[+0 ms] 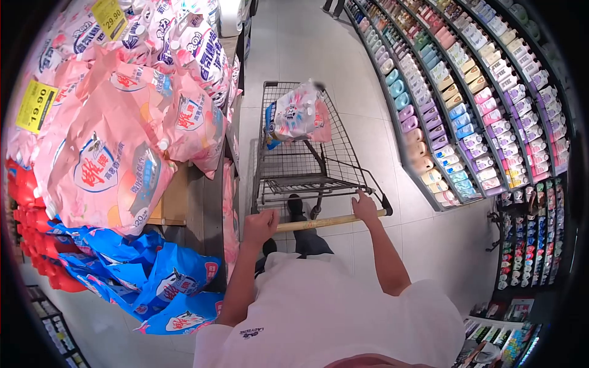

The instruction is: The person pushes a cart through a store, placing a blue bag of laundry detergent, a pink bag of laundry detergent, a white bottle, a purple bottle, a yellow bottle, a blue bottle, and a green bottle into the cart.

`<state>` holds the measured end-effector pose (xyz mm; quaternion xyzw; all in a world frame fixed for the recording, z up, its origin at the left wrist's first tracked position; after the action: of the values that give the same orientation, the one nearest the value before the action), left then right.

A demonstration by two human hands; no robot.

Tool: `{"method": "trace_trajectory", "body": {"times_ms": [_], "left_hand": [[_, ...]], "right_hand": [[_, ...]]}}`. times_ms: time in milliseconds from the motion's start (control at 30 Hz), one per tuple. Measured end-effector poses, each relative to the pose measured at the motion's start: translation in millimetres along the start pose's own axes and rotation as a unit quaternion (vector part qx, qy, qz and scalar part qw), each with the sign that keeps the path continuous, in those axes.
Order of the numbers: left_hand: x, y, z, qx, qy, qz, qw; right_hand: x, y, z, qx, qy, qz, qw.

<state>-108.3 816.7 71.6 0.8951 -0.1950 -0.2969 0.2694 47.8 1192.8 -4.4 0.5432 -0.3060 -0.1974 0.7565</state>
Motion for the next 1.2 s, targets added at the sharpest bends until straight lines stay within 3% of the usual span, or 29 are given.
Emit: {"method": "trace_trajectory", "body": {"times_ms": [67,133,233,300,333,400,433,500,533,600,700,800,867,967,1067,1200], "left_hand": [[-7,-5,2,-0.017,-0.016,0.013,1.0],[-18,-10,3,-0.038,-0.019,0.029,0.999],[-36,-34,-2,-0.093,-0.003,0.076,0.993],[-45,-69,-9,-0.157,0.028,0.182,0.97],[-53,-83,-18,-0.162,0.024,0.189,0.968],[-66,-108,-35,-0.035,0.022,0.186,0.982],[-71,-114,-35,-0.038,0.019,0.199,0.979],[-76,-131,-31,-0.084,0.063,0.334,0.937],[-78,-133,-32,-0.088,0.064,0.346,0.932],[-86,-132,-30,-0.05,0.106,0.32,0.94],[-92,-136,-27,-0.074,0.123,0.349,0.926],[-104,-135,-28,-0.052,0.13,0.316,0.938],[-109,-136,-27,-0.045,0.148,0.309,0.938],[-116,-136,-28,-0.056,0.146,0.294,0.943],[-122,-137,-28,-0.064,0.153,0.296,0.941],[-124,-139,-25,-0.066,0.159,0.302,0.938]], "right_hand": [[-16,7,0,-0.145,0.029,0.036,0.988],[-25,33,12,-0.336,-0.074,0.158,0.925],[-68,83,19,-0.412,-0.079,0.161,0.894],[-106,117,29,-0.455,-0.049,0.133,0.879],[-136,121,25,-0.467,-0.025,0.129,0.875],[-186,133,36,-0.486,-0.003,0.11,0.867],[-208,132,44,-0.488,0.002,0.104,0.867],[-261,113,59,-0.477,0.031,0.112,0.871],[-287,96,65,-0.475,0.041,0.127,0.87],[-332,60,80,-0.476,0.046,0.15,0.865],[-390,6,104,-0.474,0.031,0.165,0.864],[-450,-41,109,-0.469,-0.032,0.131,0.873],[-489,-40,118,-0.401,0.107,-0.016,0.91],[-545,-106,102,-0.318,0.05,-0.063,0.945],[-584,-140,97,-0.296,0.063,-0.002,0.953],[-587,-127,109,-0.296,0.065,-0.007,0.953]]}}
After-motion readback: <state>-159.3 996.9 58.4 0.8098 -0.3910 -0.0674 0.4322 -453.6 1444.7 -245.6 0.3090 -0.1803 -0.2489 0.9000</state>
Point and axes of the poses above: each hand's wrist, its own x-axis away from the middle knuckle, its own y-axis out of the back of the hand, z = x × y, the point moved 6 cm from there along -x, towards the middle knuckle, and after that the axes turned 3 degrees about z, right-handed, at the moved point
